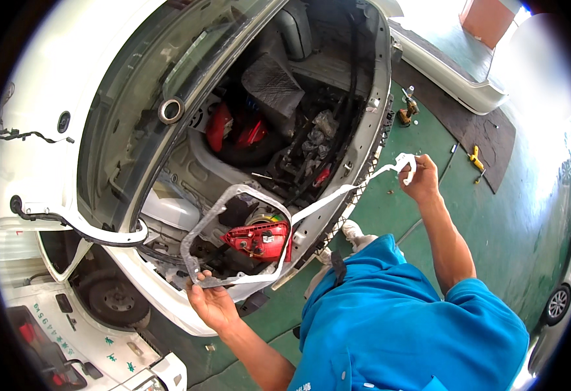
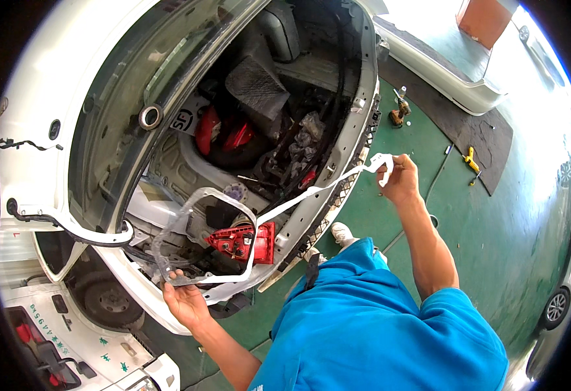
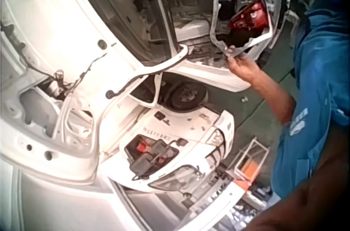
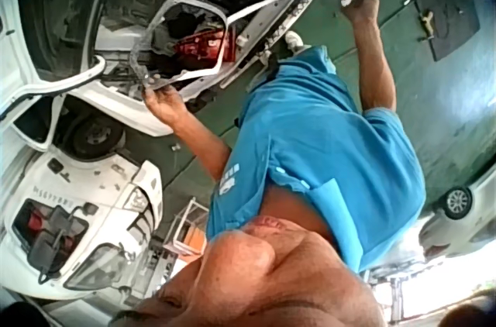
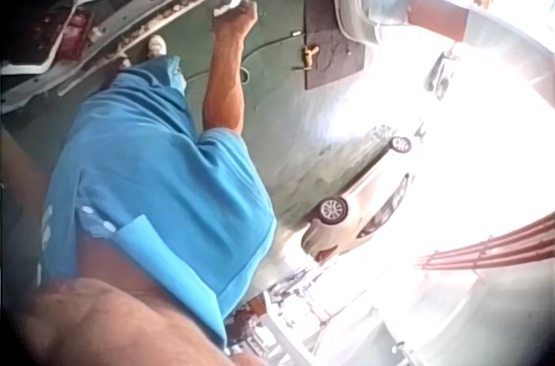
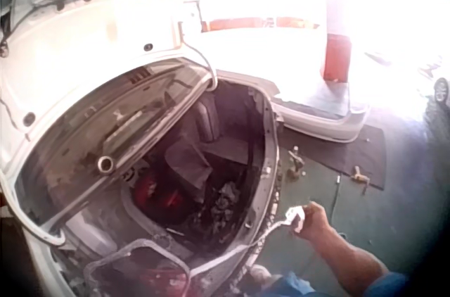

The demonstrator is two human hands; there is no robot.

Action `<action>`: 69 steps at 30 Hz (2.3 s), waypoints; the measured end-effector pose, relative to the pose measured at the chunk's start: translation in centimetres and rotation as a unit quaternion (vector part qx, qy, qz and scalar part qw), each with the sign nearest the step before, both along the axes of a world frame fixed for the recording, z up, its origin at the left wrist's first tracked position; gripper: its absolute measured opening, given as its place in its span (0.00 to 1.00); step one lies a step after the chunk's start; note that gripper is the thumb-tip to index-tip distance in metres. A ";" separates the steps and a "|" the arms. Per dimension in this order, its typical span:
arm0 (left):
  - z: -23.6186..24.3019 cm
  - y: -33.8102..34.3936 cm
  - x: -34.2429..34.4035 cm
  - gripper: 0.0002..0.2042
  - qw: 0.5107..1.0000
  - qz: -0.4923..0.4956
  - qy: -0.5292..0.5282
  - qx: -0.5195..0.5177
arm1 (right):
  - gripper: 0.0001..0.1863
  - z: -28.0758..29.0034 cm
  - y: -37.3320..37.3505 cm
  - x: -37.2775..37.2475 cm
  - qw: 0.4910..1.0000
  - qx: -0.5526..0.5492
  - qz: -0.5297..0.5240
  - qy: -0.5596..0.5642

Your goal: The person works on the underside of a white car bumper, then moves to the trunk area to retrieve and inspect red taillight assemblies and a white plastic trim piece. They handle the taillight and trim, examining them closely.

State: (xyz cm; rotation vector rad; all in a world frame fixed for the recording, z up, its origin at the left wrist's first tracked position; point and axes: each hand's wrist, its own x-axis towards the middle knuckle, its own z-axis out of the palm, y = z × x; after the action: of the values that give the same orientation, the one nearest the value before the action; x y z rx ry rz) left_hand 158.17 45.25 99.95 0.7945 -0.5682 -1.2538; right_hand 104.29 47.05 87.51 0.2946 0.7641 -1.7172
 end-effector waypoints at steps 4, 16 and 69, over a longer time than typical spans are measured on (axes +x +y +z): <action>-1.1 -1.0 1.3 0.13 0.998 0.040 0.046 -0.017 | 0.11 0.3 1.4 -2.0 0.998 -0.006 -0.055 -0.022; 0.1 -3.3 2.7 0.12 0.996 0.060 0.056 -0.036 | 0.09 -6.2 8.2 -8.5 0.957 0.143 0.060 0.246; -0.4 -1.3 -7.2 0.12 0.997 0.051 -0.024 -0.057 | 0.22 22.3 -5.7 22.6 0.434 -0.298 0.684 0.505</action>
State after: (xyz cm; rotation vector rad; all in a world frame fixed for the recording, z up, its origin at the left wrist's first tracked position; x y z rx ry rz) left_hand 150.93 43.96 99.59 0.7514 -0.6255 -1.1014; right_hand 126.85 41.32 109.81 -1.6343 0.6945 -0.1907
